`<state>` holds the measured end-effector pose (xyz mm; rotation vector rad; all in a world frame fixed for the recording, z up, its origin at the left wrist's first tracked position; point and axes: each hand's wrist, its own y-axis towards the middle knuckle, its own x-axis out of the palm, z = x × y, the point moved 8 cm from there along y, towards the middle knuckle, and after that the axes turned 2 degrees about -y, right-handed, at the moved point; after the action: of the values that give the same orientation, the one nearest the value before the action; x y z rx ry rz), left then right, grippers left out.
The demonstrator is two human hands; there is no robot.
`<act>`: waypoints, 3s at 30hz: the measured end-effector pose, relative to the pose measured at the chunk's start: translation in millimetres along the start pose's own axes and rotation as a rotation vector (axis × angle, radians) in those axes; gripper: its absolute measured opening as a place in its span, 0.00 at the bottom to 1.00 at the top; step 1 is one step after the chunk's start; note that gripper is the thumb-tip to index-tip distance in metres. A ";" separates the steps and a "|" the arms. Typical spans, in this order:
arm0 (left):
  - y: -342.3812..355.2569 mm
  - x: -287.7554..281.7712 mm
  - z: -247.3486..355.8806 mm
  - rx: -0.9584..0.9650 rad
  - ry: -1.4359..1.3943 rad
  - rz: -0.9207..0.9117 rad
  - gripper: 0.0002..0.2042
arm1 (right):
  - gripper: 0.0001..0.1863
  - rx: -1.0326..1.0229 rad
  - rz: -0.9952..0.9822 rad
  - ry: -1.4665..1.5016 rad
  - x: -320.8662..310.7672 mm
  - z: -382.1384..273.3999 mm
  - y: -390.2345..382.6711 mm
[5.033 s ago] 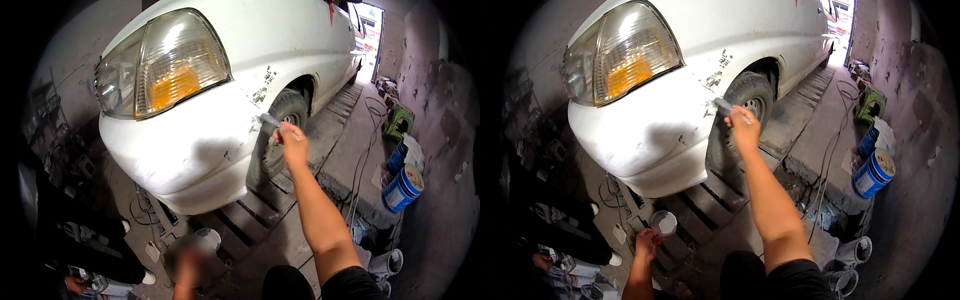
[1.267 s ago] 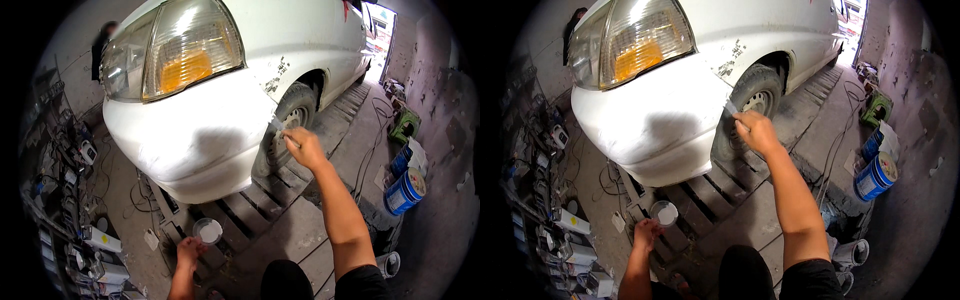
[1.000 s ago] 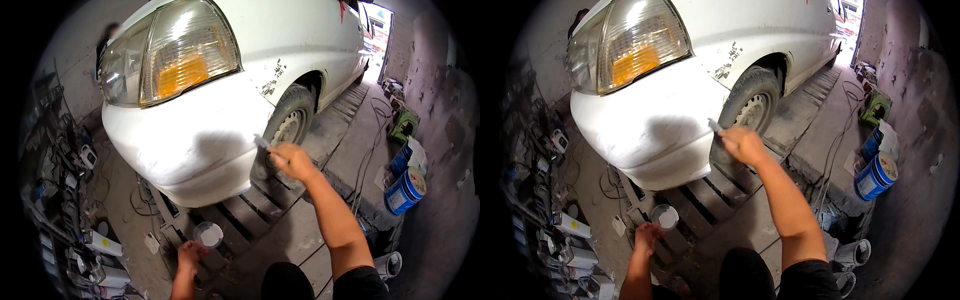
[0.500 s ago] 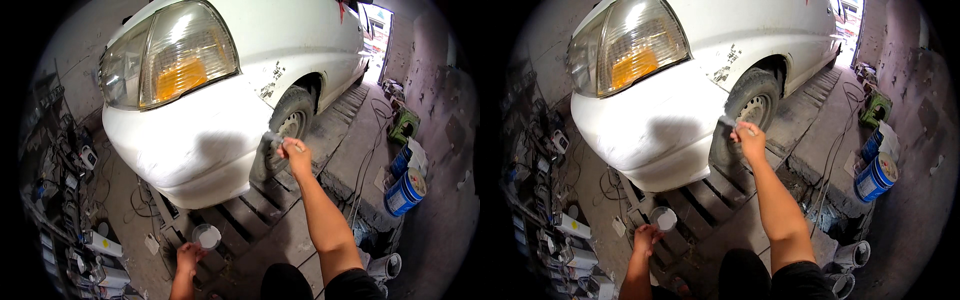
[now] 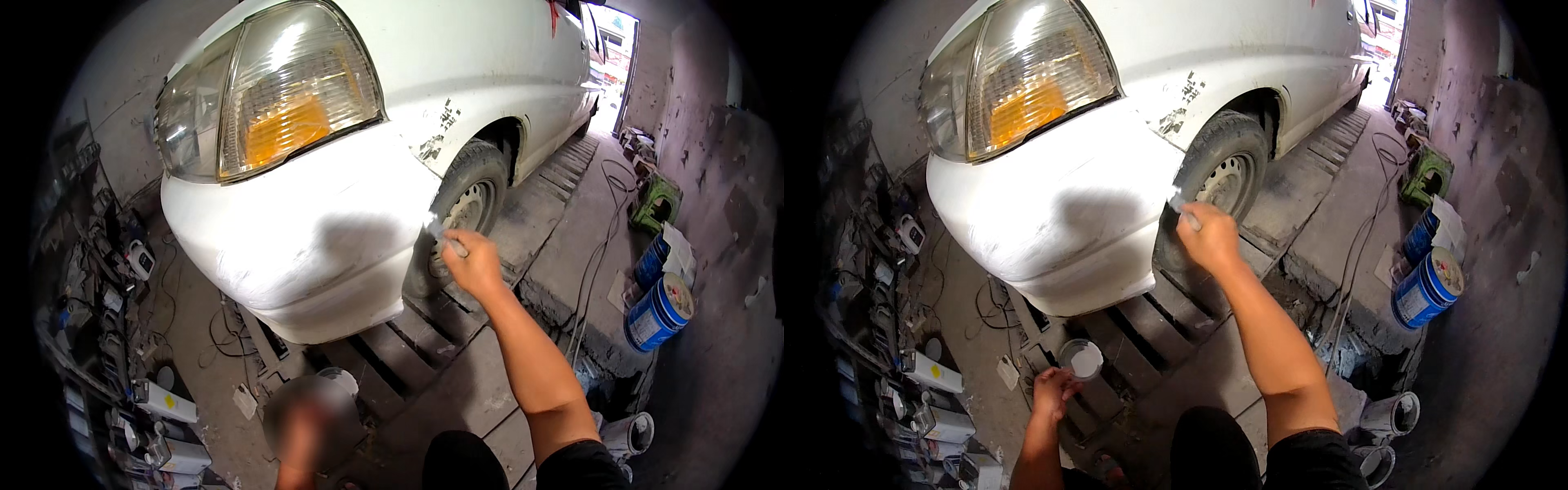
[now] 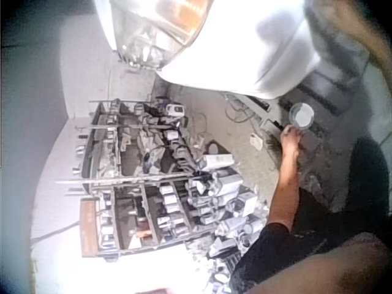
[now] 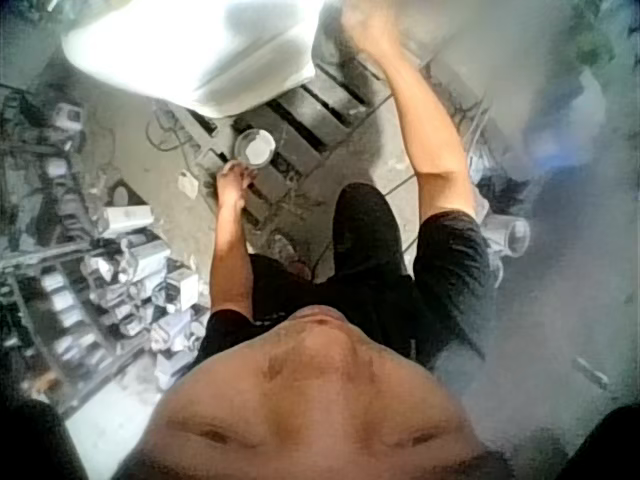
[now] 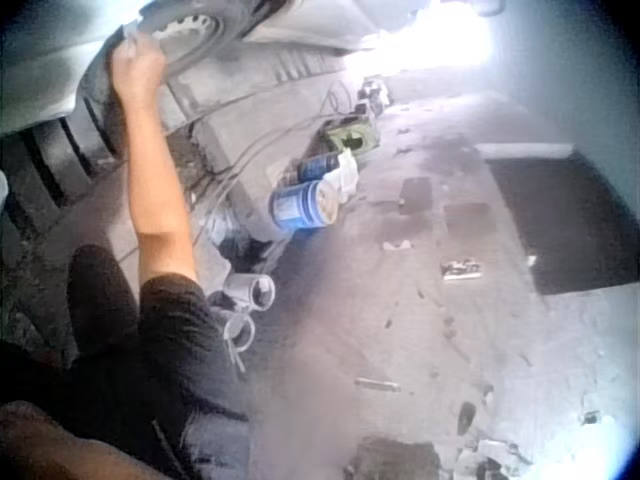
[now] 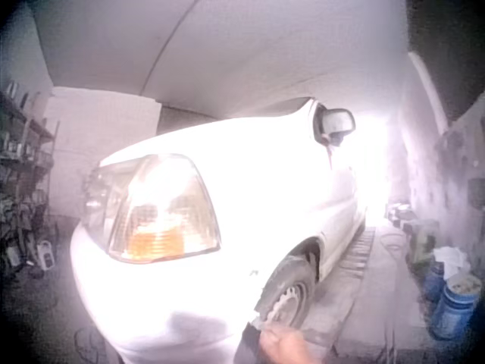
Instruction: The person applies a white substance from a cup onto the damaged body of a white car using a brush and a spreader tool, working on several areas across the rear and front bumper.
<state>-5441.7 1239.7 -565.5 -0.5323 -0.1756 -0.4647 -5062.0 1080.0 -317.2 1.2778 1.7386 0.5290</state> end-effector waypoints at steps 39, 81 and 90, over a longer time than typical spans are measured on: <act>-12.8 -56.5 -25.3 -0.169 0.090 0.049 0.05 | 0.10 0.566 0.009 0.709 -14.2 -34.4 94.5; -170.3 204.3 147.9 -0.278 0.191 0.148 0.08 | 0.12 0.958 0.235 0.869 -48.7 65.8 176.0; -170.4 209.6 149.3 -0.301 0.218 0.130 0.12 | 0.07 0.885 0.009 0.778 -11.3 17.3 159.9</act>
<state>-5343.2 1108.8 -303.9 -0.7777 0.1399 -0.4208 -4961.3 1127.3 -200.5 1.8132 2.8060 0.2550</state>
